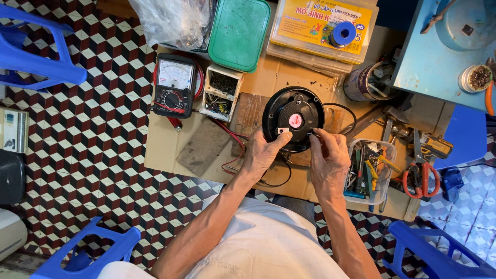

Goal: The person assembles a circular electronic component by hand, attaching wires and a black plastic cover. They manipulate the component under a blue desk lamp, aligning parts and securing them without visible tools.

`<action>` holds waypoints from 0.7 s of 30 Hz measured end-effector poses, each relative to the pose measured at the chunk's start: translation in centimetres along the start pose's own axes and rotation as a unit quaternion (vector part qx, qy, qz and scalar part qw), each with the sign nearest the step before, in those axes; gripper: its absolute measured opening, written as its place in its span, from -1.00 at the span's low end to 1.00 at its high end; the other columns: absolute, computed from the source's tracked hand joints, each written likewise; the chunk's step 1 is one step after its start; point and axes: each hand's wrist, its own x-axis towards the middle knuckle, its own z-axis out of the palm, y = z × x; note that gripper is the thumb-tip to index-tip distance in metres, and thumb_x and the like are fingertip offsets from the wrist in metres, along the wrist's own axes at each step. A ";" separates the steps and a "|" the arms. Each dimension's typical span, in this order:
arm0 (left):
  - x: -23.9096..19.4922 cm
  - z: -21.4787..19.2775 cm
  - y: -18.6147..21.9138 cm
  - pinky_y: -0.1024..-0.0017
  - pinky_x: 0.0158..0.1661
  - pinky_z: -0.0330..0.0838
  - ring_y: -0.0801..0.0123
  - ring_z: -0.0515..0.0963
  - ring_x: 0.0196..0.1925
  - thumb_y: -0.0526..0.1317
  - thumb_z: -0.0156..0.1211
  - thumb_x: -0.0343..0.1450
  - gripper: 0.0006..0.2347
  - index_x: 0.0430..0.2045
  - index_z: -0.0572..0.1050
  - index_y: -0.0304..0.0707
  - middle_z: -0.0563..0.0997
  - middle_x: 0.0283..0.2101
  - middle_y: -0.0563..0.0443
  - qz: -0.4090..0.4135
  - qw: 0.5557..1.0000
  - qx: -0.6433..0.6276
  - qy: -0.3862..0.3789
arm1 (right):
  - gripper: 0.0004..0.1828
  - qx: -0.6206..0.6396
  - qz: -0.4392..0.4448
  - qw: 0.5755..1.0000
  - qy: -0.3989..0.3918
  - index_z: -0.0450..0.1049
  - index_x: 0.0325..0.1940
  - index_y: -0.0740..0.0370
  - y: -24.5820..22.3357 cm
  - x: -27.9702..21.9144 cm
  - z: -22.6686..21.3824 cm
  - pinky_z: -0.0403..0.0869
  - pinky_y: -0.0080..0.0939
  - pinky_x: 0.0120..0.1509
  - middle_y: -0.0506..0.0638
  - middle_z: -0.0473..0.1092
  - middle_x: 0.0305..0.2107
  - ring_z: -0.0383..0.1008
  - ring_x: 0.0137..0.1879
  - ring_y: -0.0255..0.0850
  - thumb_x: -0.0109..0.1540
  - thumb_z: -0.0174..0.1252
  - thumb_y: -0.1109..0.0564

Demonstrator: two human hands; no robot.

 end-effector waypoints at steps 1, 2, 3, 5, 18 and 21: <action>0.0 0.0 -0.1 0.50 -0.18 0.52 0.55 0.57 -0.23 -0.19 0.34 0.39 -0.77 -0.18 0.59 -0.34 0.65 -0.23 0.09 -0.002 1.000 0.000 -0.002 | -0.82 0.004 0.000 1.000 0.004 0.56 0.02 0.27 0.0 0.0 0.0 0.45 -0.29 -0.14 0.02 0.39 -0.27 0.43 -0.25 -0.28 0.33 0.26 0.25; 0.0 0.1 -0.2 0.50 -0.19 0.52 0.55 0.57 -0.24 -0.19 0.34 0.39 -0.77 -0.18 0.59 -0.34 0.65 -0.23 0.09 -0.003 1.000 0.000 -0.003 | -0.85 0.009 -0.002 1.000 0.008 0.56 0.00 0.28 -0.1 0.1 0.0 0.45 -0.29 -0.13 0.01 0.40 -0.27 0.44 -0.25 -0.29 0.33 0.26 0.25; 0.0 0.1 -0.3 0.51 -0.18 0.52 0.55 0.57 -0.23 -0.19 0.34 0.39 -0.77 -0.18 0.59 -0.34 0.65 -0.23 0.10 0.001 1.000 0.003 -0.005 | -0.85 0.011 -0.010 1.000 0.005 0.55 -0.02 0.29 -0.2 0.2 0.0 0.45 -0.30 -0.13 0.01 0.40 -0.27 0.44 -0.24 -0.29 0.33 0.26 0.25; -0.1 0.1 -0.4 0.52 -0.17 0.52 0.57 0.57 -0.22 -0.19 0.34 0.39 -0.77 -0.17 0.59 -0.34 0.65 -0.22 0.11 0.009 1.000 0.009 -0.008 | -0.86 0.013 -0.025 1.000 -0.001 0.53 -0.04 0.31 -0.4 0.2 -0.2 0.45 -0.30 -0.13 0.01 0.40 -0.27 0.44 -0.24 -0.29 0.32 0.26 0.24; -0.4 0.5 -0.6 0.53 -0.26 0.51 0.58 0.56 -0.29 -0.24 0.35 0.38 -0.81 -0.22 0.60 -0.34 0.65 -0.27 0.11 -0.007 1.000 0.022 0.004 | -0.83 0.020 0.029 0.998 -0.047 0.52 -0.12 0.31 -0.6 0.2 -0.7 0.47 -0.29 -0.17 -0.01 0.42 -0.31 0.47 -0.28 -0.29 0.31 0.27 0.14; -0.4 0.6 -0.8 0.55 -0.25 0.52 0.59 0.56 -0.29 -0.24 0.35 0.38 -0.82 -0.23 0.61 -0.34 0.66 -0.26 0.12 -0.003 1.000 0.021 0.004 | -0.84 0.039 0.050 0.997 -0.046 0.53 -0.12 0.30 0.0 0.1 -0.8 0.48 -0.30 -0.14 -0.02 0.45 -0.31 0.47 -0.26 -0.31 0.31 0.26 0.15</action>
